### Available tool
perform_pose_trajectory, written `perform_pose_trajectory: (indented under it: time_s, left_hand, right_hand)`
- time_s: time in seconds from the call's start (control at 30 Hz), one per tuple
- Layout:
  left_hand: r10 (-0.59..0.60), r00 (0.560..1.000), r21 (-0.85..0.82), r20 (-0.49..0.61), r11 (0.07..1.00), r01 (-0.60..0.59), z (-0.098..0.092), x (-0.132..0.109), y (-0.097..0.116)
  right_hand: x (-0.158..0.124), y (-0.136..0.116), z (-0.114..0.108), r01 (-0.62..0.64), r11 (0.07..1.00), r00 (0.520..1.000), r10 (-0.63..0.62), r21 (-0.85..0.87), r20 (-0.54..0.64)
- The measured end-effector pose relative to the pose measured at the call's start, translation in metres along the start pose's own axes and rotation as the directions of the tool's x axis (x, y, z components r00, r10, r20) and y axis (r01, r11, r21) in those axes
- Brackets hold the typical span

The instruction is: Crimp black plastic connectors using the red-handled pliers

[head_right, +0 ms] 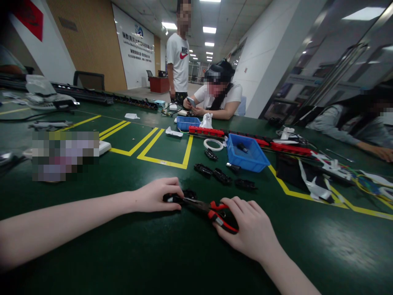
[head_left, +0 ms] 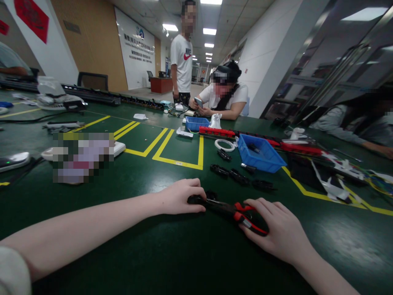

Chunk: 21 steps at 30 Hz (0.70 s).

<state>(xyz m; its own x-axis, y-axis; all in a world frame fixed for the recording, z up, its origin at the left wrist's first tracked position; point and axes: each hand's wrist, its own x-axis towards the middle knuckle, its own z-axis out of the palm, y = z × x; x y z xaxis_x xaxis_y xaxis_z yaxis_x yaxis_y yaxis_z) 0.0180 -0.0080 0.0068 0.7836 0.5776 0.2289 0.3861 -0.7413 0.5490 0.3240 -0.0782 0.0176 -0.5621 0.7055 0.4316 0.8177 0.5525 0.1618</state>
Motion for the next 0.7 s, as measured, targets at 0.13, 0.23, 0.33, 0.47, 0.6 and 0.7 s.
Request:
perform_pose_trajectory:
  time_s: [0.13, 0.23, 0.33, 0.47, 0.6, 0.7]
  left_hand:
    - [0.014, 1.000, 0.023, 0.002, 1.000, -0.014, -0.0010, -0.0001, 0.0015]
    - [0.022, 1.000, 0.030, 0.002, 0.999, -0.022, -0.0017, -0.0006, 0.0020]
    - [0.035, 0.999, 0.032, -0.001, 0.999, -0.035, -0.0011, -0.0011, 0.0009]
    - [0.037, 0.999, 0.021, -0.001, 0.999, -0.037, 0.0000, -0.0015, -0.0010]
    - [0.036, 0.999, 0.015, 0.000, 0.999, -0.036, -0.0003, -0.0017, -0.0006]
    - [0.034, 0.999, 0.002, -0.005, 0.999, -0.034, -0.0007, -0.0017, 0.0002]
  right_hand:
    - [-0.0003, 0.0018, -0.0004, -0.011, 1.000, 1.000, 0.011, 0.003, -0.022]
    - [-0.0006, 0.0024, -0.0010, -0.016, 1.000, 1.000, 0.016, 0.009, -0.020]
    - [-0.0008, 0.0026, -0.0013, -0.015, 1.000, 1.000, 0.015, 0.025, -0.013]
    - [-0.0006, 0.0027, -0.0017, -0.024, 0.999, 1.000, 0.024, 0.038, 0.010]
    - [0.0001, 0.0024, -0.0025, -0.023, 0.999, 0.999, 0.022, 0.050, 0.029]
    - [0.0004, 0.0022, -0.0027, -0.029, 0.998, 0.999, 0.027, 0.051, 0.041]
